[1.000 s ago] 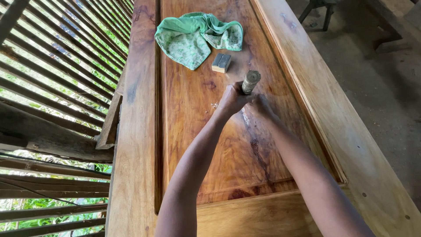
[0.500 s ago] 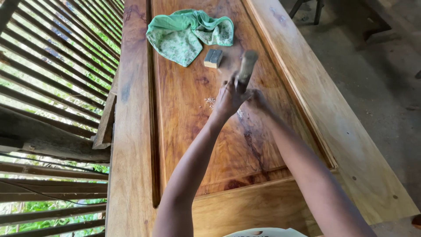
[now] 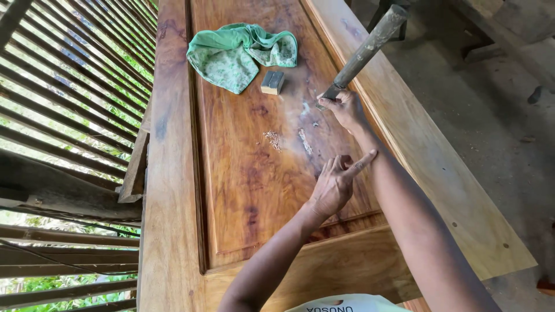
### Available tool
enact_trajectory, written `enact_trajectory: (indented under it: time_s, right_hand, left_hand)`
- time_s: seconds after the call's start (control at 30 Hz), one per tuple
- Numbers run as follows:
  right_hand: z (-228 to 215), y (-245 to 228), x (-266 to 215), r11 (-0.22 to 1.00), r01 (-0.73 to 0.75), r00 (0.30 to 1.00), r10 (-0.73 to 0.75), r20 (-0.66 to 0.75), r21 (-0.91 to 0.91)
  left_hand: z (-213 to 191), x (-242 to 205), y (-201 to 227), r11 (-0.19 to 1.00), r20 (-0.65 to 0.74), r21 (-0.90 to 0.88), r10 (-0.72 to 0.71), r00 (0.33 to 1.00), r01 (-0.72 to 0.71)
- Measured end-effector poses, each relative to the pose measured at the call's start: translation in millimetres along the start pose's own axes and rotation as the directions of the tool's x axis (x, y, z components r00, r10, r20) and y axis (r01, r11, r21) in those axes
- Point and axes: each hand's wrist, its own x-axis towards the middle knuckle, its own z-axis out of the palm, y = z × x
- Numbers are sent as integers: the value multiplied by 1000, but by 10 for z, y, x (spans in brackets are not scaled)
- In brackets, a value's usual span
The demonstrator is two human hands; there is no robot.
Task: Scraping and cleaning the surface of a wooden door using a hand scraper or chisel tool.
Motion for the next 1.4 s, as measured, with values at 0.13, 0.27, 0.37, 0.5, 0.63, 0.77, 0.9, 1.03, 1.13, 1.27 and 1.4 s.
enact_trajectory:
  time_s: [0.13, 0.27, 0.37, 0.5, 0.63, 0.77, 0.9, 1.03, 1.13, 1.27, 1.4]
  right_hand:
    - [-26, -39, -48, 997, -24, 999, 26, -22, 79]
    - [-75, -49, -160, 979, -43, 999, 49, -22, 198]
    - [-58, -37, -225, 972, -68, 997, 73, -14, 226]
    - [-91, -223, -284, 994, -80, 997, 81, -3, 71]
    - [74, -9, -484, 987, -137, 990, 140, 30, -83]
    - [217, 445, -619, 953, -275, 950, 290, 114, -131]
    - [215, 141, -784, 955, -142, 948, 207, 243, -260]
    - [376, 290, -699, 934, -70, 957, 162, 242, -349]
    - [496, 536, -497, 917, -39, 966, 136, 219, -397]
    - [610, 766, -310, 862, 38, 972, 85, 217, -506]
    - [734, 1121, -101, 818, 44, 967, 109, 230, -574]
  left_hand:
    - [178, -129, -40, 1000, -14, 3, -24, 1000, 24]
    - [207, -217, -55, 993, 29, -103, -57, 998, 59]
    - [368, -379, -235, 994, 96, -80, -74, 993, 81]
    - [630, -667, -501, 952, 237, -210, -172, 956, 223]
    - [-13, -258, -542, 935, 8, -306, -189, 982, 182]
    - [-756, 362, -673, 909, -200, -363, -292, 935, 205]
    - [-1002, 800, -891, 905, -146, -372, -277, 950, 207]
    - [-866, 1123, -992, 873, -74, -439, -271, 960, 213]
    - [-713, 1294, -1070, 891, -8, -283, -371, 929, 354]
    - [-707, 1374, -1096, 899, -3, -192, -401, 916, 393]
    - [-763, 1401, -1126, 829, -13, -246, -521, 853, 503]
